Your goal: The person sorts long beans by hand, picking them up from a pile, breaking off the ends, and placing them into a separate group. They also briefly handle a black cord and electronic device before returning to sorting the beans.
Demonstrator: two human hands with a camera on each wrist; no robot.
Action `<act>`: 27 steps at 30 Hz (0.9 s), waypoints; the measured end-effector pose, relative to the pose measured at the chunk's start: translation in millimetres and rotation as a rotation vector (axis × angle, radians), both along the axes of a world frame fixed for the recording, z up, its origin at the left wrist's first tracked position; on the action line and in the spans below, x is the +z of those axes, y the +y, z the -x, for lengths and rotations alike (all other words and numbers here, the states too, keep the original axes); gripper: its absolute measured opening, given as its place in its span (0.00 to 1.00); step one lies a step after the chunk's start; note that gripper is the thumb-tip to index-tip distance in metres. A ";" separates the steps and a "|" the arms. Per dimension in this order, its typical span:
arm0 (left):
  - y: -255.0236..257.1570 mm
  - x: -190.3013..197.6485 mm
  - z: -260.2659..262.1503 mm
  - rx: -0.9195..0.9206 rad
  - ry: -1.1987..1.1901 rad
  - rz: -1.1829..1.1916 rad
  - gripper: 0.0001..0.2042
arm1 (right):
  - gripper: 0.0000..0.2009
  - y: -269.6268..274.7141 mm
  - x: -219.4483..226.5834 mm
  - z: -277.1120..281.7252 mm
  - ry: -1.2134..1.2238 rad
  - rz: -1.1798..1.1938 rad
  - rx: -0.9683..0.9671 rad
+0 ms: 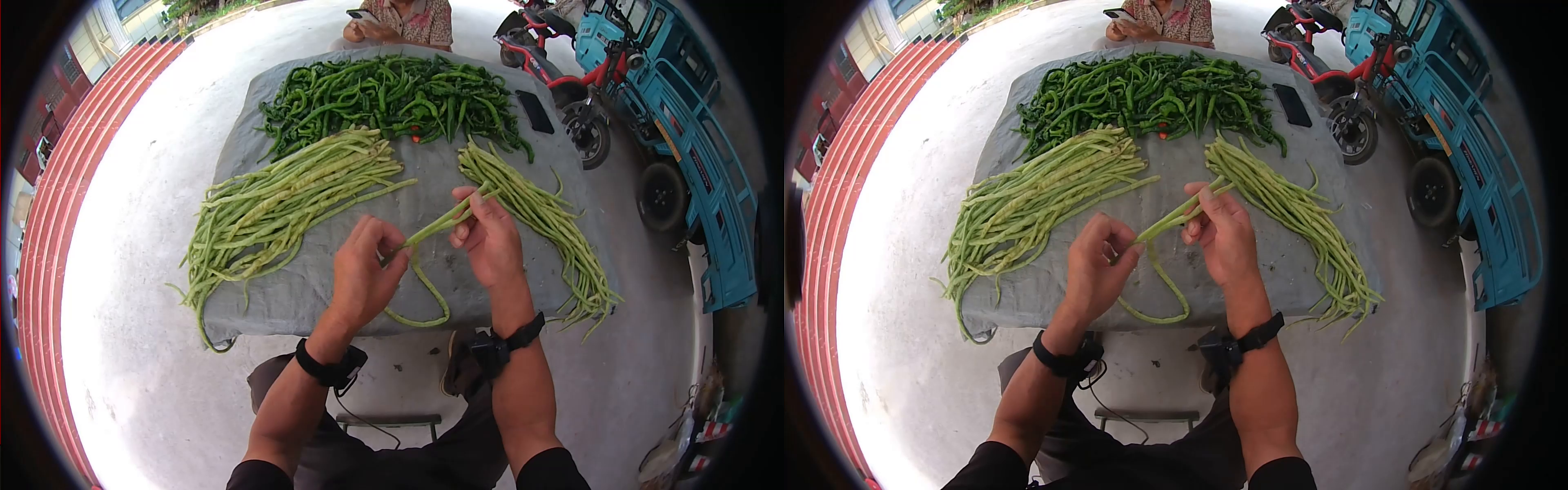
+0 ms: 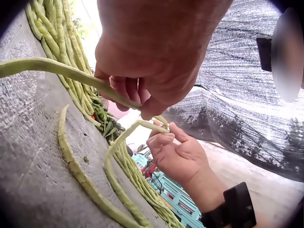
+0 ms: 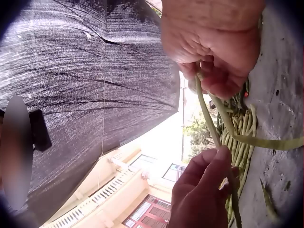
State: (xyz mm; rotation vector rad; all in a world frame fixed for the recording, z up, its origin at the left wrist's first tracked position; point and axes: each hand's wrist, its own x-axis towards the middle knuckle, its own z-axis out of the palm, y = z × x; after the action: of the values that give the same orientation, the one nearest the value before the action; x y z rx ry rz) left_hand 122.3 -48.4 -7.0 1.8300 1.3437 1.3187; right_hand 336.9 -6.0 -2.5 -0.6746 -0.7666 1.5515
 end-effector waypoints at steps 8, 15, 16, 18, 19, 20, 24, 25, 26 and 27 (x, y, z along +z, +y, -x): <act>-0.8 -2.5 -1.0 -0.041 0.027 0.104 0.12 | 0.13 1.6 -3.3 -5.1 0.049 -0.033 0.008; -3.2 -1.6 -3.4 -0.289 -0.258 0.243 0.16 | 0.12 0.2 0.9 -6.0 0.073 -0.088 0.018; -2.4 -4.7 -3.7 -0.336 -0.340 0.286 0.16 | 0.12 -0.5 1.6 -6.3 0.070 -0.104 0.024; -0.2 -7.5 -3.7 -0.389 -0.429 0.346 0.15 | 0.12 -0.6 3.0 -8.3 0.057 -0.123 0.031; 0.3 -8.2 -1.6 -0.392 -0.434 0.366 0.14 | 0.12 -0.5 2.3 -8.9 0.047 -0.124 0.033; 0.7 -9.0 -0.9 -0.394 -0.439 0.388 0.14 | 0.12 -0.5 1.9 -9.0 0.039 -0.124 0.036; -0.1 -11.4 -4.0 -0.397 -0.495 0.398 0.09 | 0.12 -1.5 3.0 -6.2 0.011 -0.143 0.018; -0.8 -10.9 -5.0 -0.394 -0.487 0.395 0.08 | 0.12 -1.1 2.1 -6.2 0.011 -0.150 0.021; -1.4 -10.2 -5.7 -0.392 -0.478 0.393 0.08 | 0.12 -1.0 1.6 -6.3 0.011 -0.158 0.023; -2.0 -9.5 -6.1 -0.391 -0.477 0.397 0.08 | 0.12 -1.0 1.8 -6.3 0.004 -0.165 0.023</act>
State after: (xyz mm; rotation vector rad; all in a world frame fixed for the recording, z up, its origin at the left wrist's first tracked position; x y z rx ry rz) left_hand 128.4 -50.4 -16.4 1.3127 0.8614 1.0896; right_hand 343.2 -7.0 -0.6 -0.5423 -0.8911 1.4914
